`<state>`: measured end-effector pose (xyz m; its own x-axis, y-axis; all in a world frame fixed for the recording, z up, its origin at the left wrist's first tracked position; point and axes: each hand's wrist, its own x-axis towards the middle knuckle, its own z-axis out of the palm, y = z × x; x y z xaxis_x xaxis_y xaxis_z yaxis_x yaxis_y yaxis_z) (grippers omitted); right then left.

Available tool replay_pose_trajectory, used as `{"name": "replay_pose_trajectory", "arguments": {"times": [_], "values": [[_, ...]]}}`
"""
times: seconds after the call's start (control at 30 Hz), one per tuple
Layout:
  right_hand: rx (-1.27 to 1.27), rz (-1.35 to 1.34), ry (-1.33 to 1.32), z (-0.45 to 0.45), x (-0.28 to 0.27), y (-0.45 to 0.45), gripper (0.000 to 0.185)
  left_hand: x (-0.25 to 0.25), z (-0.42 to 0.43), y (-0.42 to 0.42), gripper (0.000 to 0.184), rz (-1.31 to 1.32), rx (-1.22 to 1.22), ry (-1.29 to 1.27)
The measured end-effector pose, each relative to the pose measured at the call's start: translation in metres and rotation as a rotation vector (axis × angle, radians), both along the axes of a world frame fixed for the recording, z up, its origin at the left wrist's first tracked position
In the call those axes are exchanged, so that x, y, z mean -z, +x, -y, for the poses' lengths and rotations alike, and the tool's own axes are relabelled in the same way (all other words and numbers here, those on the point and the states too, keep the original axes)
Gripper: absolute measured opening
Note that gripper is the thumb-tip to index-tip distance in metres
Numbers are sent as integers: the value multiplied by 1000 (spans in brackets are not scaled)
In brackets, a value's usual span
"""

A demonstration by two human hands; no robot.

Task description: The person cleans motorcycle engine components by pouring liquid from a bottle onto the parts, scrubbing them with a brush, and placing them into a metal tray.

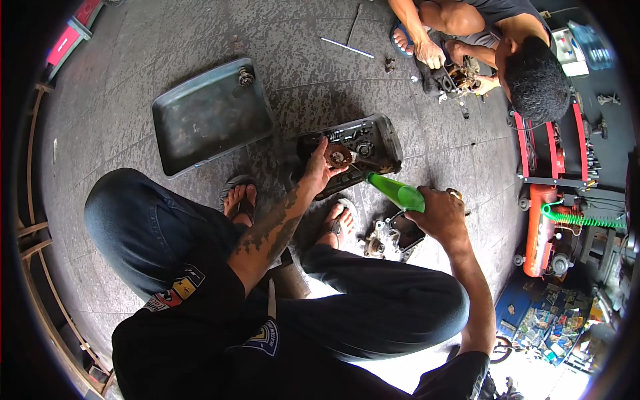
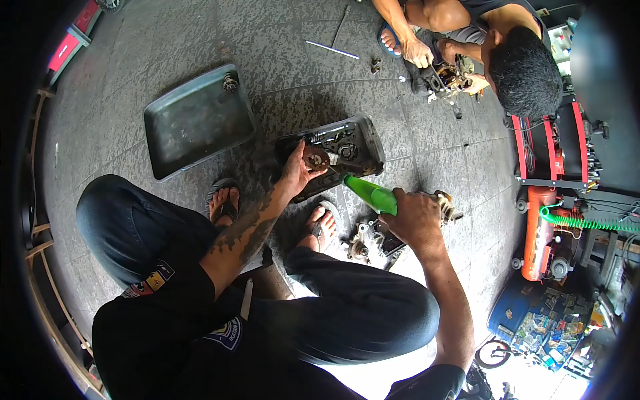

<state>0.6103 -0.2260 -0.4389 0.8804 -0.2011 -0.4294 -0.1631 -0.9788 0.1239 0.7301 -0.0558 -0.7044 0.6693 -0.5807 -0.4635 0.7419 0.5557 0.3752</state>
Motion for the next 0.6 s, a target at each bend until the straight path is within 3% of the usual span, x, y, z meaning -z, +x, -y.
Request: {"name": "replay_pose_trajectory", "arguments": {"times": [0.23, 0.3, 0.43, 0.5, 0.6], "values": [[0, -20, 93, -9, -2, 0, 41, -12, 4, -3, 37, -27, -57, 86], [-24, -13, 74, -12, -4, 0, 42, -2, 1, -1, 29, -43, 41, 57], [-13, -27, 102, -11, -4, 1, 43, 12, -6, 0, 34, -78, 116, -69], [21, -5, 126, -11, -4, 2, 44, 15, -6, -1, 47, -143, 118, -242], [5, -49, 111, -10, -5, 3, 44, 8, -3, -1, 60, -80, 163, -175]]}}
